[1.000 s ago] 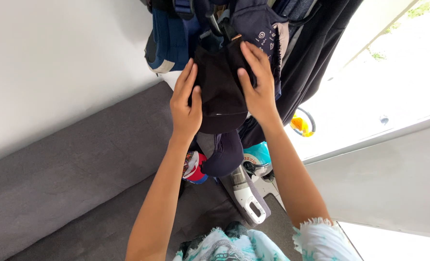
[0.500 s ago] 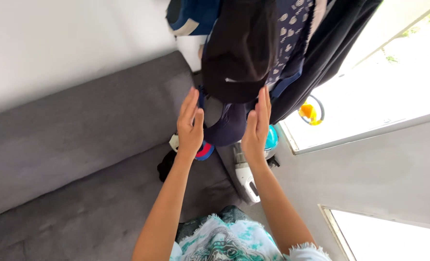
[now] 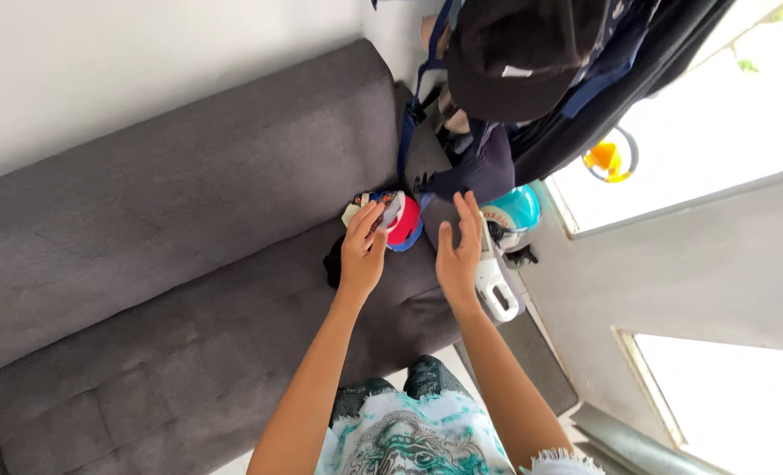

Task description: Hanging several garments, a baby carrier, and hats on a coat rack.

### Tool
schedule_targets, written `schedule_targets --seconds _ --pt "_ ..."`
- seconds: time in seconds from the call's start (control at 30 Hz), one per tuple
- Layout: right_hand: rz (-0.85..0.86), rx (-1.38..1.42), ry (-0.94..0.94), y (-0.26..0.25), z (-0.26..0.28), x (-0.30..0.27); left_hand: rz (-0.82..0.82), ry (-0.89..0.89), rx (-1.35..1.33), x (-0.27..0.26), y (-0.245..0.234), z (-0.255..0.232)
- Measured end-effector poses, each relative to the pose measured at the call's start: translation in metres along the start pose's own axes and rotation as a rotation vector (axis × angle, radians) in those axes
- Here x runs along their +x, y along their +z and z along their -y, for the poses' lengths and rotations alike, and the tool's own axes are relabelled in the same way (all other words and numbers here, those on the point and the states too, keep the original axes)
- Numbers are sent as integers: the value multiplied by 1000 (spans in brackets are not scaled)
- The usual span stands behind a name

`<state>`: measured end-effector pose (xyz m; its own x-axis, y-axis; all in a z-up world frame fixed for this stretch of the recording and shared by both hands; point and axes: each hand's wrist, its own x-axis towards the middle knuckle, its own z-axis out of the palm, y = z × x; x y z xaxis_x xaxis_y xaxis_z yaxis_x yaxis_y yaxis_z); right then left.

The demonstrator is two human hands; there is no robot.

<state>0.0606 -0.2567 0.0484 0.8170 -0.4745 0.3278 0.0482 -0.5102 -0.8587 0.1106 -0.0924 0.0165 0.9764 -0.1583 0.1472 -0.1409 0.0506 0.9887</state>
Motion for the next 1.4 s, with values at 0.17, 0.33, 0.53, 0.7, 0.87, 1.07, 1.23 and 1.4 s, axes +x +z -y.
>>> schedule_targets --seconds 0.17,0.33,0.53,0.7,0.87,1.07,1.23,1.4 --pt "-106 46 97 -5 0 18 135 -10 12 11 17 -8" --pt "-168 -57 121 -29 -26 51 239 -13 168 39 63 -15" --pt "-153 -47 150 -57 -25 97 234 -2 151 69 121 -38" --pt "50 217 182 -57 -91 110 155 256 391 92 143 -3" --pt "218 434 257 -43 -161 134 67 119 549 109 143 11" --pt "172 527 565 -33 -167 176 64 64 393 118 119 16" --pt "452 1206 677 -14 -205 182 193 -44 127 121 100 -1" --pt "299 1212 623 -25 -161 183 267 -34 224 116 100 -1"
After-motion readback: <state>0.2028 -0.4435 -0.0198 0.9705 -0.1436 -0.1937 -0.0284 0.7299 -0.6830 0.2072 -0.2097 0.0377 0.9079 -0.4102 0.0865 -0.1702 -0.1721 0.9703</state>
